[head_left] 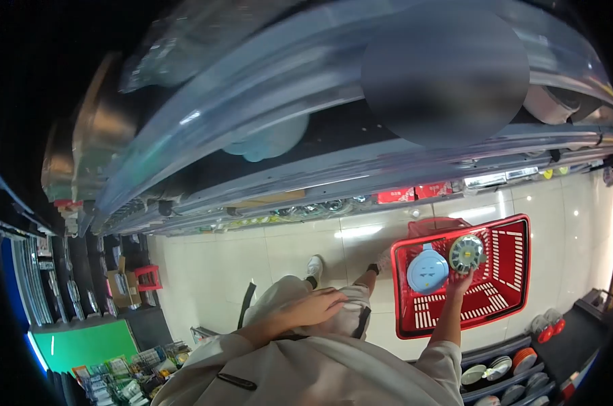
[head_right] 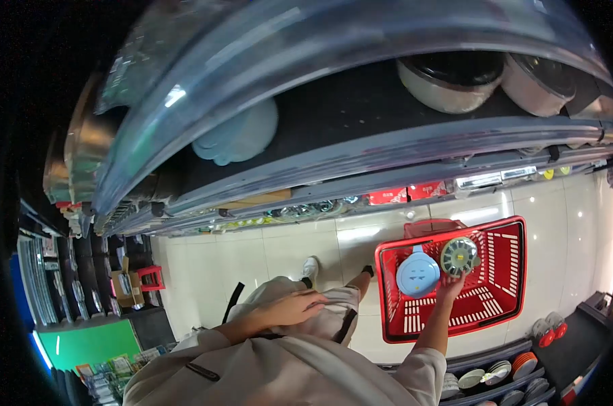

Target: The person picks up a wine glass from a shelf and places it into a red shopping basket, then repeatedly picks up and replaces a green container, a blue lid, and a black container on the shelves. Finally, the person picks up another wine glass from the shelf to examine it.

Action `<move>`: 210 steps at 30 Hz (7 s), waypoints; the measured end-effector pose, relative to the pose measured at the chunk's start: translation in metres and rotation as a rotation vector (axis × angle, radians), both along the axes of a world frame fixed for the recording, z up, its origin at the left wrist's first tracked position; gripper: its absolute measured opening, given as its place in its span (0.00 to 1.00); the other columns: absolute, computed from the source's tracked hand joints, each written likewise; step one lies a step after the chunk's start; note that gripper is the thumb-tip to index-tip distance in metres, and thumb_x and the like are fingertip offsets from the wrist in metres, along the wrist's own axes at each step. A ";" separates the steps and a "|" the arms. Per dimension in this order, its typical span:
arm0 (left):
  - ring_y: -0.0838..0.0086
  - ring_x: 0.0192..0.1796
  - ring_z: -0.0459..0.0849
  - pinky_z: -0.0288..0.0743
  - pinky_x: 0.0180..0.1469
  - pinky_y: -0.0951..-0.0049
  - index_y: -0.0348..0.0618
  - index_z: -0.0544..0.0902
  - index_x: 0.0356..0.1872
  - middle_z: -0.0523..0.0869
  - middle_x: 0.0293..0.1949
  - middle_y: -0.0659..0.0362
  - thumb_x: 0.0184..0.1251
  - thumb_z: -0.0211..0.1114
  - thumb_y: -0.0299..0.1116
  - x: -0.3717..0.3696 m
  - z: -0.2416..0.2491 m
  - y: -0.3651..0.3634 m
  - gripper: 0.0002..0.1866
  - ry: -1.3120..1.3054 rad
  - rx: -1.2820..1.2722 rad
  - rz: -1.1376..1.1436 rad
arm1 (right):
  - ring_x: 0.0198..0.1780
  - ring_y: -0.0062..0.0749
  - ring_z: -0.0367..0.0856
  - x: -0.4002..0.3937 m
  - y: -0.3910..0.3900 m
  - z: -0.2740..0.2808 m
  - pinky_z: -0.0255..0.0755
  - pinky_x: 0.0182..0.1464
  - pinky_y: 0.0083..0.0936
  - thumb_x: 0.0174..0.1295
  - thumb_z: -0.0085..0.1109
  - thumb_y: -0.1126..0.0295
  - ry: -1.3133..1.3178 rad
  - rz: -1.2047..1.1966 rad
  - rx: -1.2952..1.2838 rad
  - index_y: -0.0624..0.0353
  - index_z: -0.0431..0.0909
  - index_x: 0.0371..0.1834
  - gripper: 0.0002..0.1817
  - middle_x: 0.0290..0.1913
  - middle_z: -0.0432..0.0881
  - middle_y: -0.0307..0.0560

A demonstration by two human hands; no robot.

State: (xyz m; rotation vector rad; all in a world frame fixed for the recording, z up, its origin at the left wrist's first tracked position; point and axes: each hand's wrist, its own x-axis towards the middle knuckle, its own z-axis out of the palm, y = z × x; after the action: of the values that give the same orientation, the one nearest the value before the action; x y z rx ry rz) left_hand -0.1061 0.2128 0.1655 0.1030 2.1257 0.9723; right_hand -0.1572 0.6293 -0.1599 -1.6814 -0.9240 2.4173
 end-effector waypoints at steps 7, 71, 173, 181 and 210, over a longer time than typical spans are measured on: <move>0.56 0.50 0.78 0.72 0.51 0.62 0.40 0.76 0.47 0.79 0.45 0.50 0.71 0.53 0.38 -0.017 0.012 -0.016 0.13 0.127 0.132 -0.015 | 0.43 0.30 0.68 0.011 -0.020 0.055 0.66 0.45 0.30 0.57 0.58 0.50 -0.180 0.068 0.231 0.54 0.65 0.61 0.32 0.48 0.69 0.43; 0.74 0.34 0.82 0.78 0.29 0.78 0.40 0.71 0.27 0.78 0.53 0.39 0.76 0.45 0.41 -0.079 0.128 -0.296 0.19 0.632 1.118 0.790 | 0.31 0.24 0.77 0.233 -0.449 0.174 0.73 0.36 0.19 0.64 0.49 0.73 0.092 0.569 0.442 0.70 0.73 0.47 0.12 0.35 0.80 0.47; 0.64 0.45 0.84 0.81 0.51 0.67 0.30 0.73 0.45 0.80 0.48 0.44 0.69 0.54 0.29 -0.187 0.108 -0.083 0.11 0.336 1.154 1.063 | 0.61 0.48 0.68 0.111 -0.162 0.206 0.65 0.61 0.39 0.63 0.57 0.52 0.162 -0.079 0.282 0.56 0.52 0.70 0.37 0.63 0.63 0.50; 0.61 0.47 0.84 0.80 0.52 0.68 0.27 0.75 0.40 0.81 0.45 0.44 0.69 0.55 0.27 -0.176 0.118 -0.125 0.09 0.360 1.132 0.933 | 0.56 0.40 0.76 0.119 -0.248 0.244 0.67 0.56 0.33 0.67 0.52 0.57 0.396 -0.005 0.295 0.55 0.56 0.69 0.30 0.63 0.68 0.44; 0.69 0.43 0.85 0.78 0.49 0.72 0.25 0.78 0.43 0.85 0.41 0.50 0.69 0.53 0.23 -0.059 0.089 -0.157 0.10 -0.025 0.664 0.038 | 0.63 0.41 0.68 0.093 -0.392 0.402 0.70 0.59 0.37 0.67 0.48 0.69 0.807 0.253 0.088 0.47 0.33 0.75 0.40 0.70 0.55 0.52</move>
State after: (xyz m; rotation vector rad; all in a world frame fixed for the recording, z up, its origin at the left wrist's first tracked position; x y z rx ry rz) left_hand -0.1648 0.0563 0.2540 0.3747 1.7070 1.6558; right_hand -0.0638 0.2369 0.2418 -0.4567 -1.0892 2.7602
